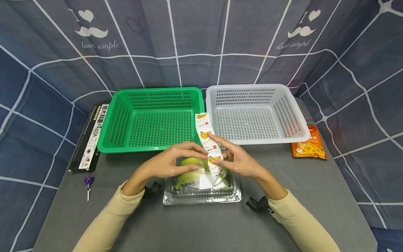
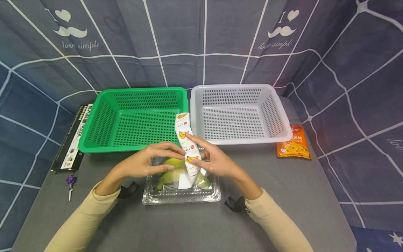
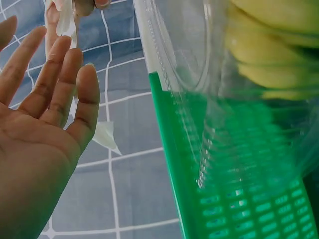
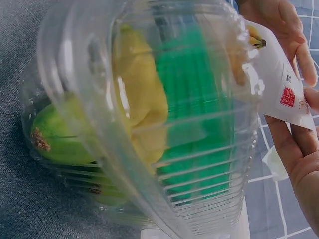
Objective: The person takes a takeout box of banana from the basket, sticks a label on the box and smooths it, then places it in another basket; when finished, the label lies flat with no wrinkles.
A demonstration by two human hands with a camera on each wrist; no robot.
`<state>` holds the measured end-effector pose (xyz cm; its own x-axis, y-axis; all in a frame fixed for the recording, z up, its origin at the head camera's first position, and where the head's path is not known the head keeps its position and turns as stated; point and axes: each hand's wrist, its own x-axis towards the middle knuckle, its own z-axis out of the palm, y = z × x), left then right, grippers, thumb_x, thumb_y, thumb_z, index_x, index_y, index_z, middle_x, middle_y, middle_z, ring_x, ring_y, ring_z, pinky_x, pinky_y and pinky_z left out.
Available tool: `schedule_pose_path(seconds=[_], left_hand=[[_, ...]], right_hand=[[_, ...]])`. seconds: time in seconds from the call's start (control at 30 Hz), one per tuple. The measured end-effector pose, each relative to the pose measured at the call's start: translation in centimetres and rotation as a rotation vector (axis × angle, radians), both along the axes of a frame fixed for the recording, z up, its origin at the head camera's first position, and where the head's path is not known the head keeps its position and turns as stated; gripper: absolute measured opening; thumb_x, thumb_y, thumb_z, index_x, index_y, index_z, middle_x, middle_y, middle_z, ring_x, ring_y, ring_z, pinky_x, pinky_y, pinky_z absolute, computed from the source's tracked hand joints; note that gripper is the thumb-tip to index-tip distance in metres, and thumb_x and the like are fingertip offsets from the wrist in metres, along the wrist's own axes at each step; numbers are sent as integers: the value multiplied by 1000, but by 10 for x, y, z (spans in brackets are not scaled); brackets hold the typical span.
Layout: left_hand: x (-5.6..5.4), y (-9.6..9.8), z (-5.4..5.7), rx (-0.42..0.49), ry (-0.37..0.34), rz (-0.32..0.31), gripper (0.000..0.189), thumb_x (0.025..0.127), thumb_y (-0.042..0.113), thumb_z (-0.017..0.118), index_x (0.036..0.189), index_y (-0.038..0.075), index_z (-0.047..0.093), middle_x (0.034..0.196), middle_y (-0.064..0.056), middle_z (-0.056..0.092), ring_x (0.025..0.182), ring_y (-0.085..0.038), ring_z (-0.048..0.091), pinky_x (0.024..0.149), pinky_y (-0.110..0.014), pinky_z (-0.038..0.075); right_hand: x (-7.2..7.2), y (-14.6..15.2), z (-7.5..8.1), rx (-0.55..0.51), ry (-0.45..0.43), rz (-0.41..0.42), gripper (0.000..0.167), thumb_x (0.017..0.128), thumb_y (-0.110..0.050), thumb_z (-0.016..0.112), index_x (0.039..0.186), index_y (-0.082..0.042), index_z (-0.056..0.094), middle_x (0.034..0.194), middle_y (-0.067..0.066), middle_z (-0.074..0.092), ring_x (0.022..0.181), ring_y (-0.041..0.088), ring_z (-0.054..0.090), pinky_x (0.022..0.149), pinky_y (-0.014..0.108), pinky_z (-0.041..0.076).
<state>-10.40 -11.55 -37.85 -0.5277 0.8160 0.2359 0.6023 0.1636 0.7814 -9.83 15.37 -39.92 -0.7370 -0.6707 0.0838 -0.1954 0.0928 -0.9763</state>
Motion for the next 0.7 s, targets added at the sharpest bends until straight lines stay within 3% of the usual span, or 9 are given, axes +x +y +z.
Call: schedule_pose_path(seconds=[0.2,0.27,0.43,0.57,0.63,0.7], left_hand=[[-1,1,1,0,5,-10,35,95,13,65,130,10,64,130,-3,59,124,-18,50,103,-38,44],[-1,2,1,-5,3,-8,35,94,13,65,129,10,65,129,-3,59,122,-17,51,102,-37,44],[-1,3,-1,-16,-10,-11,36,94,13,66,130,11,65,129,-2,59,120,-15,51,99,-36,46],[-1,2,-3,17,-48,-26,37,94,10,66,130,8,64,129,-4,59,118,-17,52,94,-39,48],[-1,0,-3,45,-92,-27,37,94,7,65,130,7,64,129,-5,59,117,-18,52,94,-39,49],[0,-4,-2,83,-152,-26,36,94,4,64,129,6,64,129,-6,59,117,-19,53,93,-37,49]], right_hand=[[-1,-2,0,-12,2,13,78,92,2,63,157,-16,23,165,8,13,54,11,54,54,33,53],[-1,-2,0,-21,-1,11,79,92,2,63,157,-16,23,165,9,13,55,15,57,56,34,55],[1,-4,-1,-19,4,2,80,91,2,64,157,-16,23,164,9,15,55,20,58,55,33,54],[2,-3,-2,-53,-5,3,82,90,5,65,157,-12,22,164,13,16,57,12,57,51,27,51],[1,-2,-2,-98,-19,-8,82,88,7,64,157,-9,21,149,20,43,57,8,56,47,22,46],[1,1,-2,-156,-22,-18,81,88,11,63,156,-3,21,123,19,65,55,5,54,44,19,41]])
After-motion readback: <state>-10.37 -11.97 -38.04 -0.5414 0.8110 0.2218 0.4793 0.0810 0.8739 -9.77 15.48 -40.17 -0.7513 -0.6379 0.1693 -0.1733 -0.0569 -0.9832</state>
